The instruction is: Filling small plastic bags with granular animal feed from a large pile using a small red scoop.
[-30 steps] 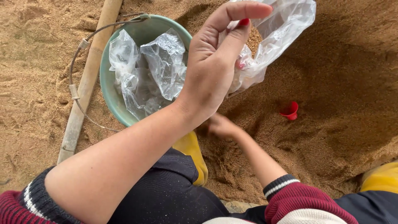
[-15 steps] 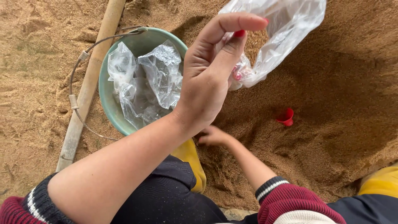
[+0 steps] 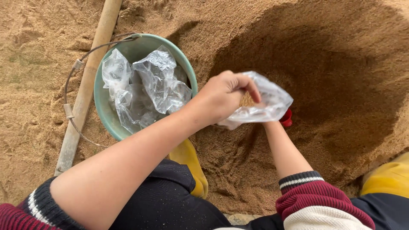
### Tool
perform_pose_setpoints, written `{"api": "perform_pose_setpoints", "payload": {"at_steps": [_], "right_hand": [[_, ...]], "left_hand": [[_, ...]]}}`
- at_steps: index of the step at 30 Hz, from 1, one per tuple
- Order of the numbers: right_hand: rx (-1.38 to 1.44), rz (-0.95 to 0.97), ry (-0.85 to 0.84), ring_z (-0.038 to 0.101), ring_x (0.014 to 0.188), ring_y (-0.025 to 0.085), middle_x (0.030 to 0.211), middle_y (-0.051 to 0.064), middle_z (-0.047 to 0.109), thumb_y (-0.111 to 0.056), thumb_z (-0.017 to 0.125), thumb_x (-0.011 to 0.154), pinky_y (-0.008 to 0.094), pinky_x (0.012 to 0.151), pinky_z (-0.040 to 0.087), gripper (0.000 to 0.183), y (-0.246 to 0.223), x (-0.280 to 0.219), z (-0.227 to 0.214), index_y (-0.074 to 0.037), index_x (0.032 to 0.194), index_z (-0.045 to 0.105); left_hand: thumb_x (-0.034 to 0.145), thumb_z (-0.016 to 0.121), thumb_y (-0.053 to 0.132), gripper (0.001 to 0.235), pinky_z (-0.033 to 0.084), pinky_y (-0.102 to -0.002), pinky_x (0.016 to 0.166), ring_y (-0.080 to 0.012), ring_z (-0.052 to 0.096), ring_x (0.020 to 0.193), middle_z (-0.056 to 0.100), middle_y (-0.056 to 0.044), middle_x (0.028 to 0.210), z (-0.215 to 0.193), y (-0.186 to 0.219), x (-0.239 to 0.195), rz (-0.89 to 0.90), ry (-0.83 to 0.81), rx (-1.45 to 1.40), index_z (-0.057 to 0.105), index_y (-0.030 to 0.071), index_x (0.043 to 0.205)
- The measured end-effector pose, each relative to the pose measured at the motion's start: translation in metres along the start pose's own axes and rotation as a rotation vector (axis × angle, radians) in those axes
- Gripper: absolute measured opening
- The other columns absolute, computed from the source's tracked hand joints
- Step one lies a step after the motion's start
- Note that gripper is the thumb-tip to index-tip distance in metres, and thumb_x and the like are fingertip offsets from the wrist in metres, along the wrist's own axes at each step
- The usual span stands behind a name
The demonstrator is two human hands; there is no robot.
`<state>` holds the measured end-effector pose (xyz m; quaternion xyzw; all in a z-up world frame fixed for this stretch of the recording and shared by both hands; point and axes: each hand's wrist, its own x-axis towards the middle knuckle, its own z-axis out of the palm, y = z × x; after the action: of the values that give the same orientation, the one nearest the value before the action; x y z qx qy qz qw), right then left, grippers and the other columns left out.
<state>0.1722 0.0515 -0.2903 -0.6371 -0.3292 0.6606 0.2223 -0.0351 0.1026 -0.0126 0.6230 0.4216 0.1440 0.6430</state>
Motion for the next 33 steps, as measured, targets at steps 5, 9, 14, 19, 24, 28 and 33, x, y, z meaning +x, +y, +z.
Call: {"api": "perform_pose_setpoints", "payload": {"at_steps": [5, 9, 14, 19, 24, 28, 33], "right_hand": [[0.146, -0.102, 0.14, 0.072, 0.082, 0.023, 0.098, 0.018, 0.074, -0.022, 0.078, 0.085, 0.039, 0.071, 0.059, 0.052, 0.008, -0.013, -0.04, 0.0, 0.13, 0.065], [0.009, 0.024, 0.203, 0.076, 0.081, 0.032, 0.105, 0.023, 0.074, -0.022, 0.06, 0.099, 0.045, 0.064, 0.063, 0.031, -0.026, -0.066, -0.069, -0.004, 0.123, 0.065], [-0.581, 0.155, 0.345, 0.066, 0.107, 0.034, 0.118, 0.018, 0.07, -0.044, 0.084, 0.074, 0.046, 0.084, 0.059, 0.061, 0.021, -0.092, -0.119, -0.012, 0.124, 0.07], [-0.21, 0.217, 0.365, 0.055, 0.128, 0.045, 0.156, 0.022, 0.039, -0.031, 0.093, 0.074, 0.046, 0.077, 0.065, 0.097, 0.078, -0.071, -0.089, -0.015, 0.155, 0.043], [0.243, 0.182, 0.54, 0.069, 0.108, 0.042, 0.146, 0.036, 0.041, -0.03, 0.083, 0.088, 0.046, 0.088, 0.062, 0.088, 0.091, -0.041, -0.062, 0.003, 0.153, 0.034], [0.479, 0.11, 0.562, 0.05, 0.131, 0.052, 0.155, 0.036, 0.028, -0.023, 0.083, 0.091, 0.057, 0.103, 0.053, 0.09, 0.068, -0.048, -0.042, 0.005, 0.156, 0.026], [0.882, -0.171, 0.323, 0.049, 0.137, 0.038, 0.148, 0.016, 0.044, -0.026, 0.076, 0.097, 0.052, 0.116, 0.042, 0.071, 0.134, -0.006, -0.055, -0.012, 0.155, 0.038]], "left_hand": [[0.093, 0.049, 0.006, 0.036, 0.054, -0.05, 0.094, -0.0395, 0.071, 0.11, 0.072, -0.02, 0.114, 0.012, -0.02, 0.005, -0.105, -0.134, 0.22, 0.08, 0.023, 0.086], [0.083, 0.046, 0.009, 0.043, 0.055, -0.045, 0.097, -0.0338, 0.069, 0.113, 0.075, -0.012, 0.115, 0.018, -0.037, 0.012, -0.309, -0.261, 0.466, 0.082, 0.031, 0.09], [0.081, 0.056, 0.015, 0.038, 0.059, -0.042, 0.09, -0.0295, 0.072, 0.107, 0.075, -0.006, 0.108, 0.02, -0.092, 0.039, -0.36, -0.259, 0.706, 0.081, 0.037, 0.099], [0.09, 0.056, 0.022, 0.04, 0.056, -0.048, 0.096, -0.0353, 0.065, 0.119, 0.056, -0.019, 0.124, 0.025, -0.07, 0.043, -0.312, -0.242, 0.683, 0.074, 0.029, 0.125], [0.074, 0.072, 0.014, 0.067, 0.056, -0.04, 0.088, -0.0267, 0.071, 0.096, 0.053, -0.015, 0.113, 0.038, -0.113, 0.054, -0.125, -0.171, 0.464, 0.062, 0.011, 0.14], [0.067, 0.074, 0.015, 0.081, 0.058, -0.041, 0.087, -0.0266, 0.07, 0.098, 0.048, -0.014, 0.124, 0.042, -0.129, 0.056, -0.066, -0.13, 0.46, 0.054, 0.011, 0.145], [0.066, 0.077, 0.017, 0.089, 0.059, -0.046, 0.086, -0.0374, 0.07, 0.098, 0.044, -0.018, 0.129, 0.042, -0.136, 0.062, -0.031, -0.107, 0.42, 0.051, 0.011, 0.151]]}}
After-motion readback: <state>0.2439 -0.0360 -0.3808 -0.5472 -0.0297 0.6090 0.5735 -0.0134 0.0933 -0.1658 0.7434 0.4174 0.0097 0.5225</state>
